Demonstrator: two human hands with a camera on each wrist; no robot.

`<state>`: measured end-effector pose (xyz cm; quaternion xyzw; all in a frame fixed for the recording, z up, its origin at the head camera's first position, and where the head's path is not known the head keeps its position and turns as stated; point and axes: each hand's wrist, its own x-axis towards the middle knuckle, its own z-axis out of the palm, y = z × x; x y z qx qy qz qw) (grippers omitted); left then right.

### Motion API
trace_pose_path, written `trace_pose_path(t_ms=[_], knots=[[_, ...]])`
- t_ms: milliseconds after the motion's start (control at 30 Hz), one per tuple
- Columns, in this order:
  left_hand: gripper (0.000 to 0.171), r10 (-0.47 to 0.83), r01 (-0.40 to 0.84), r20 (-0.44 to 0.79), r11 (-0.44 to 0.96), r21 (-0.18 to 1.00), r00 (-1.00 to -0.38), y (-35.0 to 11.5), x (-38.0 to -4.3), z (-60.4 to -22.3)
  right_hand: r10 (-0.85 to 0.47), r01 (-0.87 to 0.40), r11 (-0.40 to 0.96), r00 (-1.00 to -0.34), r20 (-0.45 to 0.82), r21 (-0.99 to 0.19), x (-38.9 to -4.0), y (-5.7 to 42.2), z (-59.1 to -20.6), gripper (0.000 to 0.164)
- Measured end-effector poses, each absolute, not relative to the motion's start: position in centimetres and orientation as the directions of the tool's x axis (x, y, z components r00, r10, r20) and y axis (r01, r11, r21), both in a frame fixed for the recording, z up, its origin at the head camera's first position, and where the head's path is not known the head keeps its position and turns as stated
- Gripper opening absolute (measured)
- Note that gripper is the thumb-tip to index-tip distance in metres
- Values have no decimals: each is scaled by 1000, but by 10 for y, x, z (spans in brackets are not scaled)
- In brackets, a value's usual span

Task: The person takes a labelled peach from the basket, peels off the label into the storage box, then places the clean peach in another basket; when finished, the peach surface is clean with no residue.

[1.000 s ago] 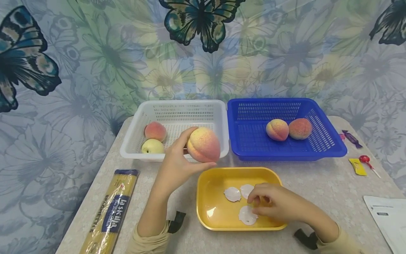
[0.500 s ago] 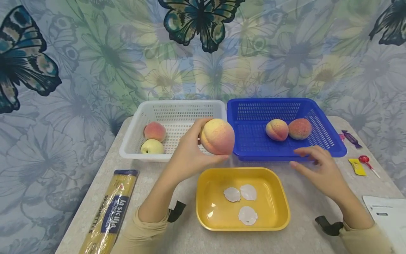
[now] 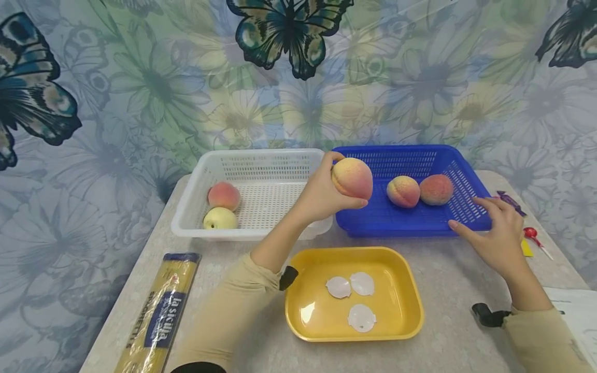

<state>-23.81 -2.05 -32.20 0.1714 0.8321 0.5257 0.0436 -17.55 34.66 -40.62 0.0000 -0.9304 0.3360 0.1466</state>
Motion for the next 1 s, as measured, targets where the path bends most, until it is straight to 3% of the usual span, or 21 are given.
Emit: trace_pose_path(t_ms=[400, 600, 833, 1000], knots=[[84, 313, 202, 52, 466, 861, -948, 28, -282, -348, 134, -2, 751, -979, 156, -660, -184, 361, -419, 99], [86, 263, 200, 69, 514, 834, -962, 40, -298, -363, 134, 19, 750, -983, 125, -661, -186, 362, -423, 102], [89, 299, 263, 99, 581, 770, -949, 53, -309, -376, 136, 35, 749, -985, 102, -661, -187, 360, -422, 103], [83, 276, 247, 86, 623, 742, -957, 65, -313, -379, 140, 35, 745, -985, 104, -666, -187, 361, -423, 103]])
